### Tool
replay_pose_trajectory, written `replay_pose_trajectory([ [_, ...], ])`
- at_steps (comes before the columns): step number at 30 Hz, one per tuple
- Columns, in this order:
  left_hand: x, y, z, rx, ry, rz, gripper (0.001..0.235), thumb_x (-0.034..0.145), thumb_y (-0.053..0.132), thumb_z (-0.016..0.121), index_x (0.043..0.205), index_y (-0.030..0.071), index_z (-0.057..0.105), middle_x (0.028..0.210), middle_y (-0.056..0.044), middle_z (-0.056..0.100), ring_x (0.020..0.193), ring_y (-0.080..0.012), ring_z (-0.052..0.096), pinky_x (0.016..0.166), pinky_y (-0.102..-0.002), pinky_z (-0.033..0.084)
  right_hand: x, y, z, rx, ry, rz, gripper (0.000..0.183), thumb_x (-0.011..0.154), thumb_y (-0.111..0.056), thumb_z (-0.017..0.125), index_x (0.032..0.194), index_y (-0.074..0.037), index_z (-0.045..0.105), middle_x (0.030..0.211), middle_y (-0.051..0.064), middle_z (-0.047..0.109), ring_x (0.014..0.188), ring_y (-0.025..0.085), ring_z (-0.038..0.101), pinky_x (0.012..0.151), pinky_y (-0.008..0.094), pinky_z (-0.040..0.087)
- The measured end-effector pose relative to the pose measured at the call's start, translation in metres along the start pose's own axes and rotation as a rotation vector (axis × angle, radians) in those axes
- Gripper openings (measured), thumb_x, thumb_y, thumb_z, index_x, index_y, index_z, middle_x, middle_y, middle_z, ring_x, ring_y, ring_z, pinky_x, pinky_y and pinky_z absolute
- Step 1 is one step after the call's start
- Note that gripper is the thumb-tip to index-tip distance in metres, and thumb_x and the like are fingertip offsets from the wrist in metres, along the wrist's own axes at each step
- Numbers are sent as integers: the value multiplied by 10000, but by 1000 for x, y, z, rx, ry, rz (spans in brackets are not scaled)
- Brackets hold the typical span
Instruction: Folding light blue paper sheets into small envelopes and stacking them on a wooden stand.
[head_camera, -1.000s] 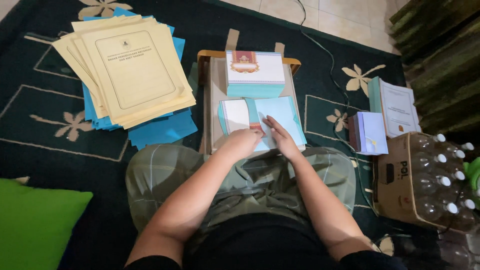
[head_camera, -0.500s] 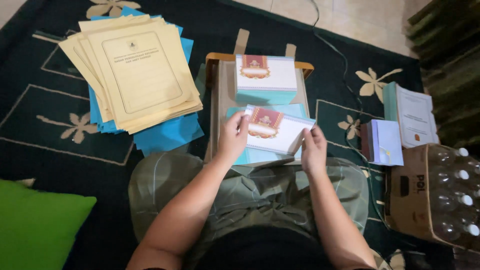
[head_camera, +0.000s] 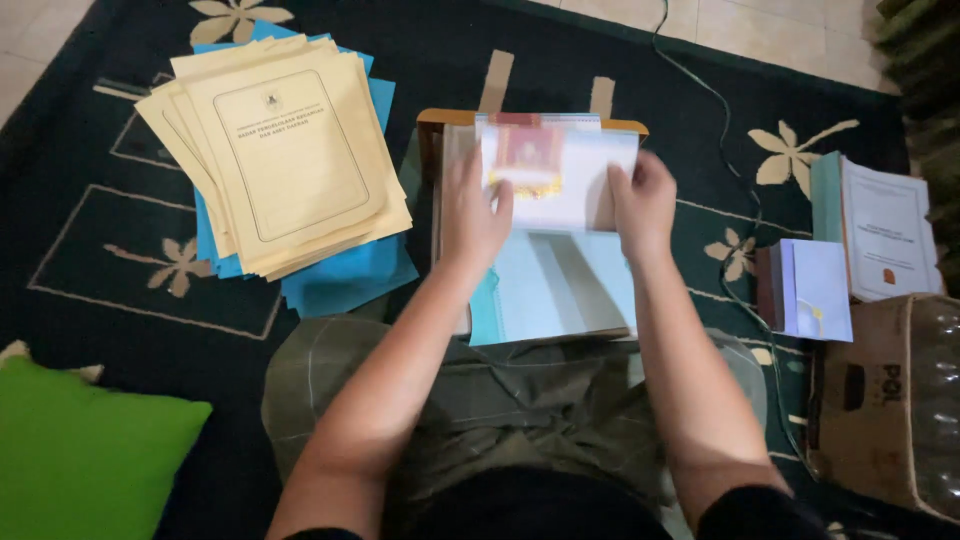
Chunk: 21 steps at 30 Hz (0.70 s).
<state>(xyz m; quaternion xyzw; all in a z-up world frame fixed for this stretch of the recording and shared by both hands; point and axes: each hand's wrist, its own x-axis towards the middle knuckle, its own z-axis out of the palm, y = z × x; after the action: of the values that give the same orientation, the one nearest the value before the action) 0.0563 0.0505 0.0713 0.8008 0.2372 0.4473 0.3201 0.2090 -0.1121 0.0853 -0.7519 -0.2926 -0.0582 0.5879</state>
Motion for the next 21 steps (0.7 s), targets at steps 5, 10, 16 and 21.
replay_pose_trajectory([
  [5,49,-72,65,272,-179,-67,703,822,254,774,1423,-9,519,1380,-245,537,1350,-441,469,1033,-569,497,74,62,43,-275,16,51,335,931,-148,775,1206,30,706,1006,236,747,990,408,734,808,476,605],
  [10,39,-110,97,459,-252,-127,721,825,342,787,1391,-32,545,1350,-215,580,1283,-393,537,868,-567,572,63,78,63,-520,-76,60,622,894,-191,834,1408,36,567,1355,299,562,1273,498,569,1094,550,495],
  [16,5,-45,50,536,-200,-118,623,1013,308,552,1528,-16,419,1534,-265,485,1438,-435,446,1119,-685,331,25,57,12,-321,-105,147,606,1072,-214,612,1575,21,370,1563,277,435,1430,432,418,1224,546,340],
  [21,-86,23,24,303,-435,242,532,869,283,703,1307,-17,664,1487,-319,498,1427,-518,404,1116,-676,323,-67,68,-68,-844,-292,174,406,1000,-376,662,1312,-121,707,1203,126,692,1154,357,672,958,451,553],
])
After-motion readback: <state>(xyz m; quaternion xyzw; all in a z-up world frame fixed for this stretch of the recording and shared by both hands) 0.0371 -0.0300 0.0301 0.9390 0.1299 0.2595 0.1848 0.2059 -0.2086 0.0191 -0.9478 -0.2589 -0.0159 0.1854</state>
